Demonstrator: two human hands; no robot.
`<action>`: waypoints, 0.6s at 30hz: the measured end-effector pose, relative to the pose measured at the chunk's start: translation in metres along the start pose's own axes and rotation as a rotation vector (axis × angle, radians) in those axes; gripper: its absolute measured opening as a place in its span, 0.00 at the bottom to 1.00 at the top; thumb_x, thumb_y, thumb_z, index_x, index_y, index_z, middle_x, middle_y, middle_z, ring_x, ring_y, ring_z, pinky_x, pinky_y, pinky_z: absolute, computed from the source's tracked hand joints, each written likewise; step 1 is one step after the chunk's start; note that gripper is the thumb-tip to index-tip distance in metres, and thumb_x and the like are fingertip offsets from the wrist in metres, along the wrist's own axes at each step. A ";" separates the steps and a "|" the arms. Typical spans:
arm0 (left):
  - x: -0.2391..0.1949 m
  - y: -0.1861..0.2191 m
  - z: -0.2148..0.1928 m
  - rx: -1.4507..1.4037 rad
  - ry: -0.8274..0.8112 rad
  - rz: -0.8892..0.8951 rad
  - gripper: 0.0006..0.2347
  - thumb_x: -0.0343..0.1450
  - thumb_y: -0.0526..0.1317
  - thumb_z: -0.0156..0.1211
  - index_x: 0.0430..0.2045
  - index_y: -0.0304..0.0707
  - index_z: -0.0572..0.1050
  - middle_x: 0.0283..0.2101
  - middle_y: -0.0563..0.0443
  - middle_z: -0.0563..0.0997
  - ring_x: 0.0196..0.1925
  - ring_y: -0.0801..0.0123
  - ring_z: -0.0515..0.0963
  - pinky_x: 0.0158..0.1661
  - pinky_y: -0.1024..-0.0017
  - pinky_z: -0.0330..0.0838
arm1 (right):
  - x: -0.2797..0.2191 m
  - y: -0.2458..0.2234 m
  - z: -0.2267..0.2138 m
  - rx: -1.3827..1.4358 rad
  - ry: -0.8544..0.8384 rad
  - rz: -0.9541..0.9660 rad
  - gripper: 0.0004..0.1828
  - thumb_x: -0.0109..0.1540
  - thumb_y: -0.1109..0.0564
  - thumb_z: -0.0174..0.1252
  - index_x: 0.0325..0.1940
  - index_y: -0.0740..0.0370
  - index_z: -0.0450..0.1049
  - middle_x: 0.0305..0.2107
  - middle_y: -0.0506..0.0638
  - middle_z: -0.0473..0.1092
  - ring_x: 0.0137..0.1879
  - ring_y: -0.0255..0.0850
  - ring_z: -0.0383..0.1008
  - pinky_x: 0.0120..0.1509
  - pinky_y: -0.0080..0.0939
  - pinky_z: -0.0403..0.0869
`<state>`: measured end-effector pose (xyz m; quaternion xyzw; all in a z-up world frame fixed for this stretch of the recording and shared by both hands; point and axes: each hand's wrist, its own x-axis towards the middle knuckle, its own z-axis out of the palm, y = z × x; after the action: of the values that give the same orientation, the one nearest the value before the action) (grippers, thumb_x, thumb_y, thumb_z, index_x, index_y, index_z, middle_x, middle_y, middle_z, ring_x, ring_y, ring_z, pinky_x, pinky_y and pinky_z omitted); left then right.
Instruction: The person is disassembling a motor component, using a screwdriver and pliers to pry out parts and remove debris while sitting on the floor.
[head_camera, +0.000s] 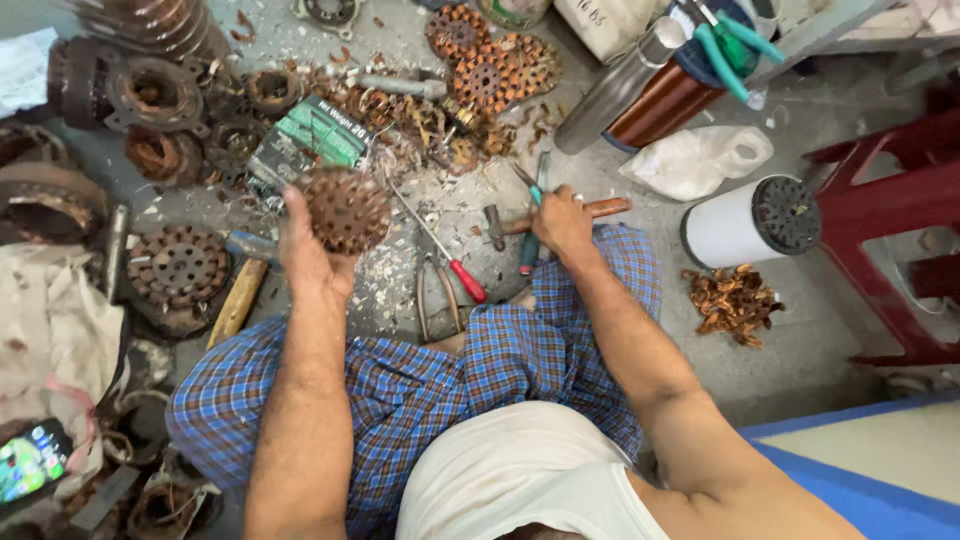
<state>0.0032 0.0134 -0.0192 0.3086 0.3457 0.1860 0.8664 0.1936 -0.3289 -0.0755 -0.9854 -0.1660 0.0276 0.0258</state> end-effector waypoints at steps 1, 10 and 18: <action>0.006 -0.006 -0.004 -0.003 0.031 0.024 0.41 0.64 0.63 0.66 0.67 0.44 0.56 0.66 0.39 0.67 0.67 0.46 0.71 0.59 0.40 0.76 | -0.012 -0.003 0.003 -0.027 0.095 -0.061 0.22 0.63 0.43 0.60 0.50 0.63 0.78 0.50 0.66 0.70 0.55 0.66 0.73 0.58 0.68 0.70; 0.039 -0.046 -0.028 0.015 0.006 0.273 0.17 0.73 0.47 0.64 0.48 0.32 0.77 0.46 0.45 0.82 0.48 0.60 0.80 0.47 0.62 0.79 | -0.076 -0.094 0.010 0.183 -0.056 -0.412 0.31 0.61 0.40 0.64 0.59 0.61 0.70 0.48 0.64 0.70 0.44 0.63 0.76 0.43 0.63 0.76; 0.019 -0.037 -0.024 0.700 0.221 0.287 0.20 0.72 0.47 0.65 0.55 0.35 0.76 0.49 0.43 0.80 0.49 0.61 0.78 0.51 0.63 0.73 | -0.085 -0.125 0.054 0.021 0.017 -0.413 0.15 0.68 0.52 0.57 0.56 0.61 0.70 0.51 0.62 0.69 0.45 0.59 0.78 0.43 0.57 0.79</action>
<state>0.0026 0.0063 -0.0664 0.6086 0.4326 0.2085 0.6316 0.0688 -0.2368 -0.1178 -0.9303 -0.3641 0.0150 0.0426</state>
